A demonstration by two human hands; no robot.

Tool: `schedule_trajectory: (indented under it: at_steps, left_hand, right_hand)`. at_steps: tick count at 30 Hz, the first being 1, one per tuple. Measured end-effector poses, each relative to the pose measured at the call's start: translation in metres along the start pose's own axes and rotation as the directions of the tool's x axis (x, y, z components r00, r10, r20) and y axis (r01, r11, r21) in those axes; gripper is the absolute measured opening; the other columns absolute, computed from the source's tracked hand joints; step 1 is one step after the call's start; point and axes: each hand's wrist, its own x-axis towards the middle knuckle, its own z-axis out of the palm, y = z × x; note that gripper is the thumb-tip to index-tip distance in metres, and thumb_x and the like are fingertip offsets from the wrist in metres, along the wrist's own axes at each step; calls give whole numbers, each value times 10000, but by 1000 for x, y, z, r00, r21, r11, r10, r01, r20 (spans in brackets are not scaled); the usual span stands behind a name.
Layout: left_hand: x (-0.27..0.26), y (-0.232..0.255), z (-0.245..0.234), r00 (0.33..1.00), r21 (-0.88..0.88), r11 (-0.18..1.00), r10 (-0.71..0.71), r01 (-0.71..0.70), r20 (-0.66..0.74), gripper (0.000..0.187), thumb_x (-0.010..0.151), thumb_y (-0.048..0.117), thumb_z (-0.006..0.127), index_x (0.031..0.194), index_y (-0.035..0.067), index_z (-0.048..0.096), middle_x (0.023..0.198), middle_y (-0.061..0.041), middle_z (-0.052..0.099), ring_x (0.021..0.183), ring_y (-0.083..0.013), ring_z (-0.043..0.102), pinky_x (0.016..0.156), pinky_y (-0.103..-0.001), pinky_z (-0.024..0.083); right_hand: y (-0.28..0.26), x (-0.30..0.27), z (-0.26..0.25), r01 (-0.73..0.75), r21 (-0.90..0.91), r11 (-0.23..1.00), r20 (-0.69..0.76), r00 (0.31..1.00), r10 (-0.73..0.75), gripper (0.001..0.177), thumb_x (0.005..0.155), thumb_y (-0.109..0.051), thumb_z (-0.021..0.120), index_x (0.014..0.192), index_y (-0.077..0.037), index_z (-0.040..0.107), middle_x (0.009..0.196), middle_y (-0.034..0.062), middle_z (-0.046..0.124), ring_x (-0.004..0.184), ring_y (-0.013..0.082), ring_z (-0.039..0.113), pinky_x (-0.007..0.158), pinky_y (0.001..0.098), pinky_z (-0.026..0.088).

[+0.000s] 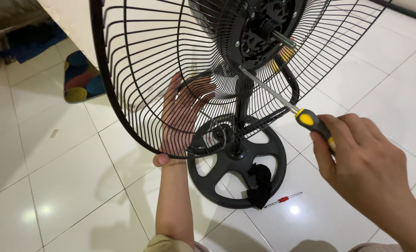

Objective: The person uses a screwdriver to tighten screws on the front grill and central hub of a standing fan. They switch between a yellow-handled and a red-handled screwdriver, repeatedly adjusting the same screws while seated on the floor.

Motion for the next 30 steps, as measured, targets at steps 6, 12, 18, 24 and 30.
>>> schedule_trajectory:
  at_steps: [6, 12, 18, 24, 30]
  left_hand:
    - [2, 3, 1, 1000, -6, 1000, -12, 12, 9, 1228, 853, 852, 414, 1604, -100, 220, 1652, -308, 306, 1549, -399, 325, 1316, -508, 289]
    - [25, -2, 4, 994, -63, 993, -98, 101, 54, 1222, 858, 849, 410, 1602, -104, 227, 1652, -304, 311, 1547, -395, 330, 1315, -503, 292]
    - [35, -4, 5, 992, -81, 989, -122, 125, 40, 1217, 863, 845, 405, 1601, -108, 233, 1651, -301, 317, 1545, -391, 335, 1315, -499, 296]
    - [46, -4, -3, 992, -107, 987, -117, 121, 41, 1212, 868, 841, 400, 1599, -112, 239, 1651, -297, 323, 1543, -388, 340, 1314, -494, 299]
    - [43, 1, -14, 993, -126, 985, -119, 121, 24, 1207, 873, 837, 395, 1598, -116, 246, 1651, -293, 328, 1541, -384, 345, 1314, -489, 302]
  right_hand:
    - [-8, 3, -1, 36, -50, 998, -153, 987, -44, 217, 834, -91, 826, 1014, -26, 723, 901, 70, 657, 745, 217, 614, 524, 304, 442]
    - [-14, 1, 3, 12, 137, 990, -118, 993, 5, 248, 941, -105, 788, 1117, 3, 648, 1054, 113, 666, 782, 204, 623, 620, 324, 484]
    - [4, -14, 12, -335, 415, 846, 356, 915, 188, 533, 880, -89, 694, 1408, -44, 630, 852, 63, 606, 622, 166, 548, 540, 334, 480]
    - [40, -12, 49, -637, 729, 252, 627, 768, 129, 505, 1009, -72, 555, 1512, -43, 574, 790, 153, 663, 513, 145, 505, 421, 295, 430]
    - [42, -11, 62, -707, 708, -10, 687, 685, 243, 466, 983, -49, 450, 1403, 65, 616, 867, 212, 721, 524, 146, 548, 307, 257, 341]
